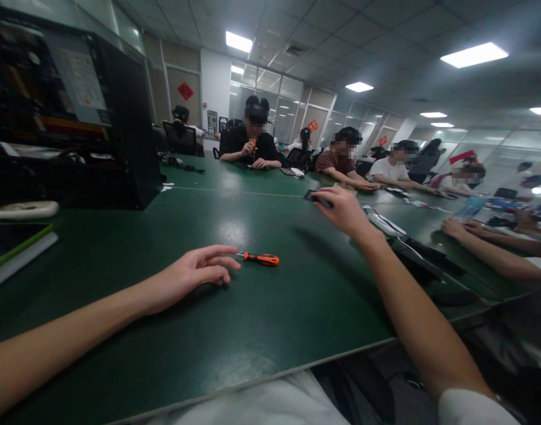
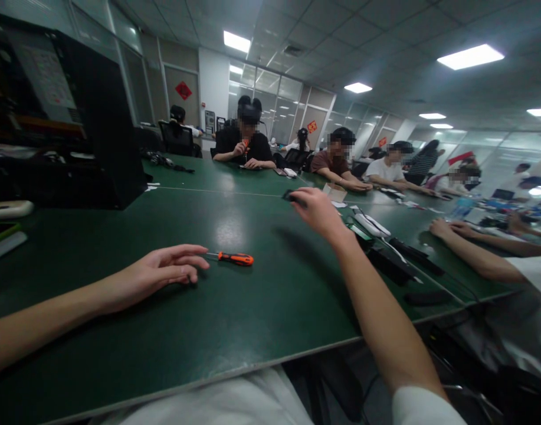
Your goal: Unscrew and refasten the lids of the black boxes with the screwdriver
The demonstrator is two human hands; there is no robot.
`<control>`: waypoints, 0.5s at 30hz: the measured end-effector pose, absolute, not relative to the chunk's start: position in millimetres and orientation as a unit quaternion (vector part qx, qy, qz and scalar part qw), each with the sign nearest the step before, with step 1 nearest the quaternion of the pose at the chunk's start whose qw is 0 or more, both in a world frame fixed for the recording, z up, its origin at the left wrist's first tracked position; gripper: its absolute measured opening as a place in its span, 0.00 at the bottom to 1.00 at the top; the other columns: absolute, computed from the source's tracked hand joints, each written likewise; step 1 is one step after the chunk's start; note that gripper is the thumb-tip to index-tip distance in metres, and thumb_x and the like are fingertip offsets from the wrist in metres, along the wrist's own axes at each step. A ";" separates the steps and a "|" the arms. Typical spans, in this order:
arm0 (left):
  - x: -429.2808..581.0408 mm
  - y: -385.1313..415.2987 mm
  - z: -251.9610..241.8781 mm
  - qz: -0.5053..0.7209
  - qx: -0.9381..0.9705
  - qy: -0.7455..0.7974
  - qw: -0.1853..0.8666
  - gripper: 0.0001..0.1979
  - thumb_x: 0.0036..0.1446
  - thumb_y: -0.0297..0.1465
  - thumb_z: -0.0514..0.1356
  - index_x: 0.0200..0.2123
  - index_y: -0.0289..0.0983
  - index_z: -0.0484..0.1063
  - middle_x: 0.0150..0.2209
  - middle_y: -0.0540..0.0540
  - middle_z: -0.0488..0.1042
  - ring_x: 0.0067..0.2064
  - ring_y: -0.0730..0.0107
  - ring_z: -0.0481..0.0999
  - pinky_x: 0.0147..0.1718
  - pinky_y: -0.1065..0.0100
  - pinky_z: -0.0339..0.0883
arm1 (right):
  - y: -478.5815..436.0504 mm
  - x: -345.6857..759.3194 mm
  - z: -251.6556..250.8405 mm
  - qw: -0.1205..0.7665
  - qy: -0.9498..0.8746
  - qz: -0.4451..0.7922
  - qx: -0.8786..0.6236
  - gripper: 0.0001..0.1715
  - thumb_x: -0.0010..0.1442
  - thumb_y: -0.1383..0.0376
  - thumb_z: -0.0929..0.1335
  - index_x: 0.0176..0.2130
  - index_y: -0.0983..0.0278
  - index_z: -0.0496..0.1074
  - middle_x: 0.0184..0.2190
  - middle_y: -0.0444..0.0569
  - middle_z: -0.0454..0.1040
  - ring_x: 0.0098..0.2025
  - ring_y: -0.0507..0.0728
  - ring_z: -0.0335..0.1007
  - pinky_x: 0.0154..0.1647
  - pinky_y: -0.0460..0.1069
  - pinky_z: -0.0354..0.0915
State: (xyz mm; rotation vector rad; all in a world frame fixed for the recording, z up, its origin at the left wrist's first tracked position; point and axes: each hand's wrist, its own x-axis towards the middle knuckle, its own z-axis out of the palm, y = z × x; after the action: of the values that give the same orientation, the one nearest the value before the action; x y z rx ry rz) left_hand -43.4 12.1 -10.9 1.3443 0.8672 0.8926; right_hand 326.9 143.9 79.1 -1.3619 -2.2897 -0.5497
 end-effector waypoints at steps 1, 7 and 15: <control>-44.0 12.7 -11.1 0.378 0.594 0.374 0.604 0.21 0.59 0.33 0.67 0.56 0.40 0.74 0.50 0.41 0.79 0.43 0.63 0.76 0.47 0.61 0.70 | 154.4 355.4 83.3 0.207 -0.791 -0.202 -0.540 0.23 0.67 0.59 0.65 0.56 0.66 0.76 0.56 0.59 0.73 0.57 0.62 0.70 0.61 0.57 0.64; -43.8 10.5 -5.9 0.315 0.657 0.385 0.566 0.15 0.62 0.33 0.64 0.52 0.38 0.76 0.48 0.43 0.80 0.48 0.60 0.77 0.54 0.57 0.68 | 166.0 473.7 76.4 0.111 -0.612 -0.145 -0.769 0.21 0.65 0.58 0.67 0.52 0.67 0.78 0.46 0.58 0.78 0.49 0.64 0.74 0.51 0.58 0.70; -43.9 10.6 -3.4 0.301 0.690 0.377 0.540 0.12 0.63 0.34 0.63 0.48 0.39 0.78 0.49 0.46 0.80 0.52 0.60 0.78 0.56 0.58 0.67 | 178.8 489.2 68.7 0.005 -0.586 -0.044 -0.809 0.22 0.67 0.55 0.68 0.54 0.65 0.71 0.52 0.52 0.72 0.53 0.57 0.71 0.54 0.55 0.71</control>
State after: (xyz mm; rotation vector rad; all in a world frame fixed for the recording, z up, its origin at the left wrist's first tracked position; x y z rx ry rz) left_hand -43.9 10.6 -3.4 1.6391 0.8962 0.7151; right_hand 489.2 178.8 68.7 -2.5334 -1.8367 -0.1368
